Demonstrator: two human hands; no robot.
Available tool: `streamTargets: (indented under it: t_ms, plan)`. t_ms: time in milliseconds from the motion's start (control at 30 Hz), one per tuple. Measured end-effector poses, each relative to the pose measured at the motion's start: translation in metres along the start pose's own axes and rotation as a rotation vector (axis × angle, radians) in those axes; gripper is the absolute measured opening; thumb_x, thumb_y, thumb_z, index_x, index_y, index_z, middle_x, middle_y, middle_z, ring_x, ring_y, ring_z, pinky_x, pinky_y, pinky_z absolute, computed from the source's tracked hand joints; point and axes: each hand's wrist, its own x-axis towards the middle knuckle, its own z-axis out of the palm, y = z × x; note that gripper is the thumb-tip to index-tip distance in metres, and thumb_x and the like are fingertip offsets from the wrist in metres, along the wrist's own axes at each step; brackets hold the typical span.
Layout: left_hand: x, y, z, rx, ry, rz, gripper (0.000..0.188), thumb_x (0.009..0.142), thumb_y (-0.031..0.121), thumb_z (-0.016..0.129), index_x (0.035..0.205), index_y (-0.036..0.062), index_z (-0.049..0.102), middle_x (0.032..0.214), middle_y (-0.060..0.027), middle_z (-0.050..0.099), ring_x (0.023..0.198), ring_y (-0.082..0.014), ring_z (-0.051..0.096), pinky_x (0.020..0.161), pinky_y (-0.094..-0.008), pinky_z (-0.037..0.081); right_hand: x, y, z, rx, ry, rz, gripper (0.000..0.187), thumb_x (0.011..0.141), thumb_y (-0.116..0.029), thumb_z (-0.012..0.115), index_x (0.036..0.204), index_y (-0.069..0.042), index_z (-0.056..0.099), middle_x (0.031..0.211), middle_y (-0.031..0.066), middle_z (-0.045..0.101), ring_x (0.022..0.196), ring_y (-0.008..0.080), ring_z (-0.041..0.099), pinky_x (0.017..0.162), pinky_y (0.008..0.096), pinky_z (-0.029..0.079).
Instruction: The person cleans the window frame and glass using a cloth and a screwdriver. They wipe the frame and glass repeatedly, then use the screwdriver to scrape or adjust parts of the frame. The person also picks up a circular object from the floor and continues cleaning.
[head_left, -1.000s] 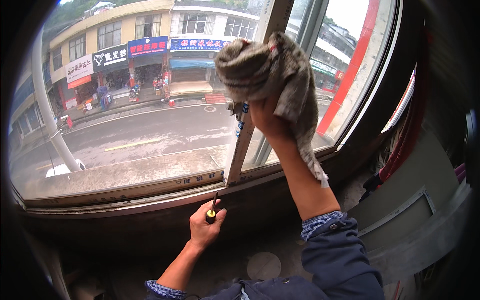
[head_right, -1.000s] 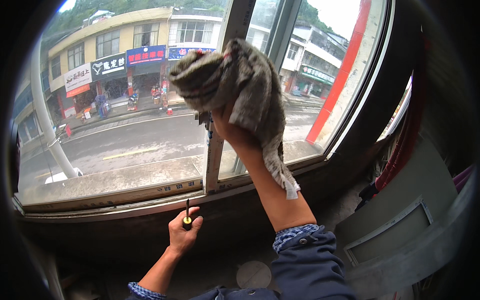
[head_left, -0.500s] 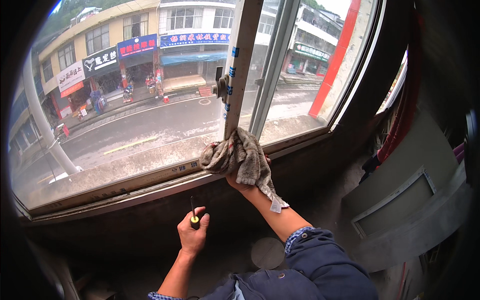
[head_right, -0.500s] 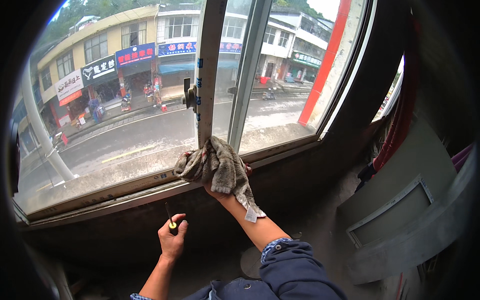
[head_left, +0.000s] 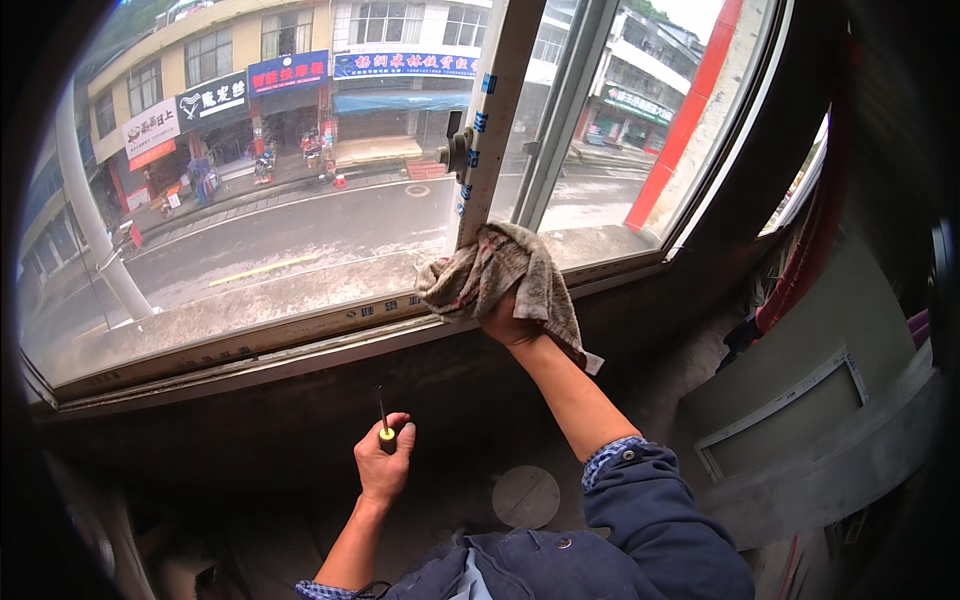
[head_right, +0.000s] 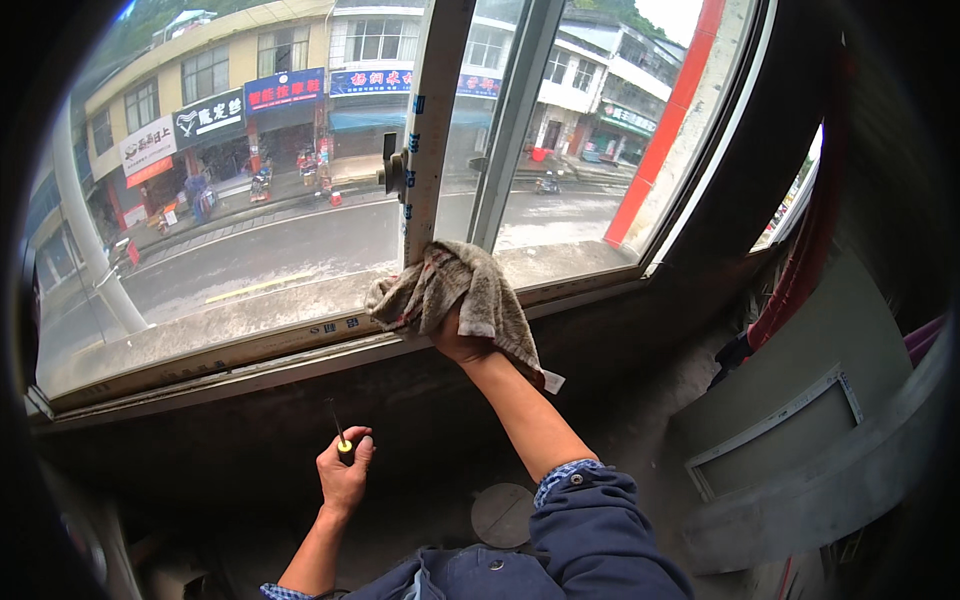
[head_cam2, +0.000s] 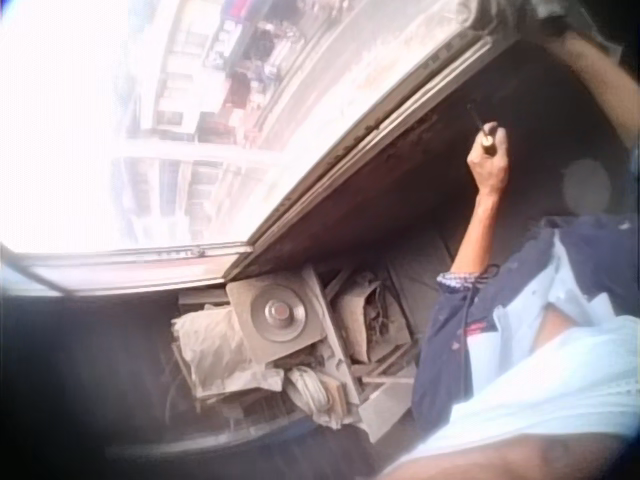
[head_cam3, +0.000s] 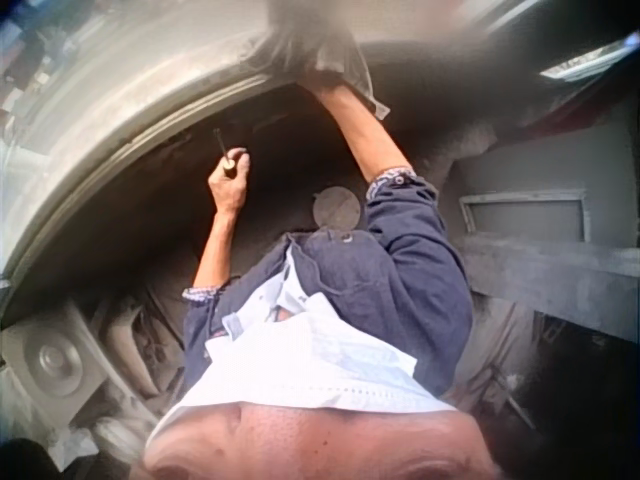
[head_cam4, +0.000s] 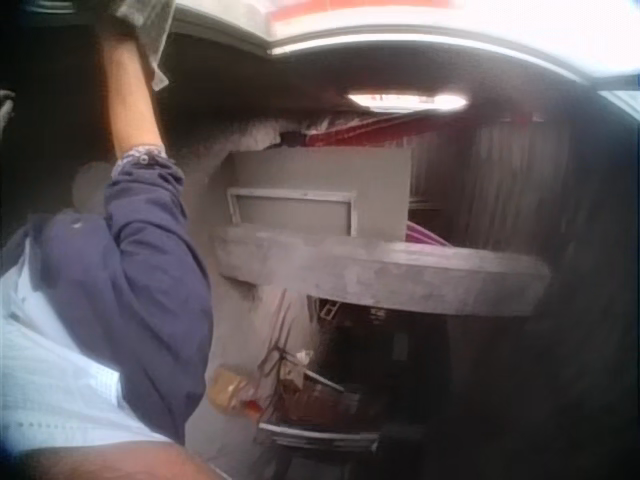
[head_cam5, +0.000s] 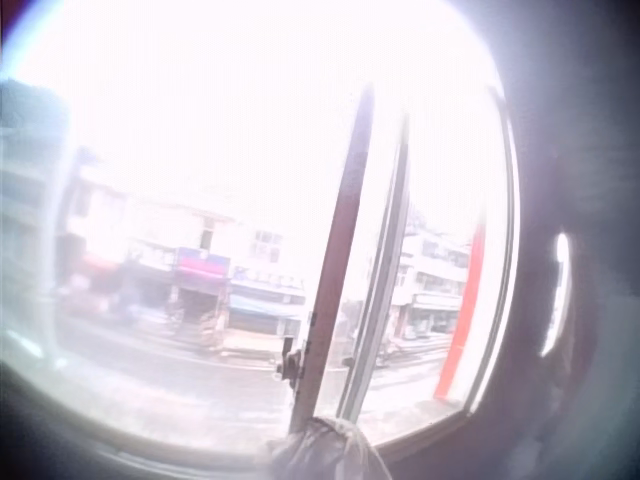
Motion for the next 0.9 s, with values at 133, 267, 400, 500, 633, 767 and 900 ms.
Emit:
streamTargets:
  t_ms: [133,267,400,500,633,767,900]
  plan:
    - [-0.002,0.008,0.009,0.046,-0.027,-0.047,0.028,0.098,0.023,0.080,0.112,-0.0004,0.076,0.089,-0.0059,0.076,0.077,-0.0115,0.067,0.073,-0.0282,0.054,0.026,-0.012,0.006,0.372,0.173,0.140,0.057,0.084,-0.023,0.084,0.133,-0.003,0.063,0.128,0.0195,0.066,0.125,0.0404,0.060,0.110,0.0505,0.046]
    - [-0.007,-0.001,0.016,0.028,0.014,-0.054,0.025,0.097,0.021,0.080,0.111,-0.0004,0.076,0.088,-0.0070,0.076,0.078,-0.0123,0.068,0.073,-0.0276,0.054,-0.006,-0.017,0.026,0.366,-0.040,0.229,0.048,0.090,-0.030,0.076,0.127,-0.003,0.065,0.124,0.0187,0.068,0.119,0.0400,0.062,0.105,0.0505,0.048]
    - [-0.007,0.002,0.013,0.053,0.039,-0.042,0.024,0.099,0.019,0.078,0.112,-0.0006,0.076,0.088,-0.0054,0.075,0.078,-0.0109,0.068,0.073,-0.0265,0.054,-0.015,-0.022,0.029,0.451,0.095,0.133,0.044,0.091,-0.027,0.073,0.127,-0.003,0.065,0.123,0.0197,0.068,0.119,0.0413,0.062,0.104,0.0502,0.048]
    - [-0.006,0.006,0.001,0.093,0.009,-0.104,0.022,0.101,0.017,0.075,0.113,-0.0012,0.074,0.089,-0.0025,0.074,0.080,-0.0093,0.070,0.074,-0.0246,0.055,0.008,-0.026,0.007,0.376,0.062,0.084,0.047,0.085,-0.021,0.081,0.125,-0.001,0.068,0.123,0.0191,0.069,0.116,0.0407,0.065,0.101,0.0486,0.051]
    - [-0.008,-0.017,-0.006,0.021,-0.009,-0.116,0.025,0.101,0.018,0.077,0.116,-0.0010,0.075,0.093,-0.0035,0.074,0.081,-0.0107,0.071,0.073,-0.0257,0.057,0.035,-0.040,-0.028,0.213,0.288,-0.099,0.062,0.081,-0.018,0.089,0.134,0.003,0.064,0.123,0.0201,0.067,0.117,0.0406,0.064,0.107,0.0488,0.048]
    - [0.004,-0.024,-0.025,0.087,-0.122,-0.086,0.031,0.100,0.025,0.078,0.118,0.0001,0.074,0.086,-0.0034,0.073,0.079,-0.0100,0.069,0.072,-0.0270,0.056,0.058,-0.060,-0.015,0.098,0.319,-0.125,0.053,0.080,-0.019,0.090,0.125,0.000,0.068,0.119,0.0208,0.069,0.112,0.0408,0.066,0.102,0.0494,0.051]
    - [0.006,-0.019,-0.063,0.136,-0.294,-0.143,0.038,0.096,0.030,0.082,0.117,-0.0002,0.075,0.100,-0.0131,0.080,0.091,-0.0205,0.077,0.084,-0.0341,0.060,0.058,-0.071,-0.007,-0.143,-0.034,-0.114,0.041,0.078,-0.018,0.089,0.114,-0.004,0.075,0.115,0.0166,0.073,0.109,0.0387,0.068,0.098,0.0465,0.054]
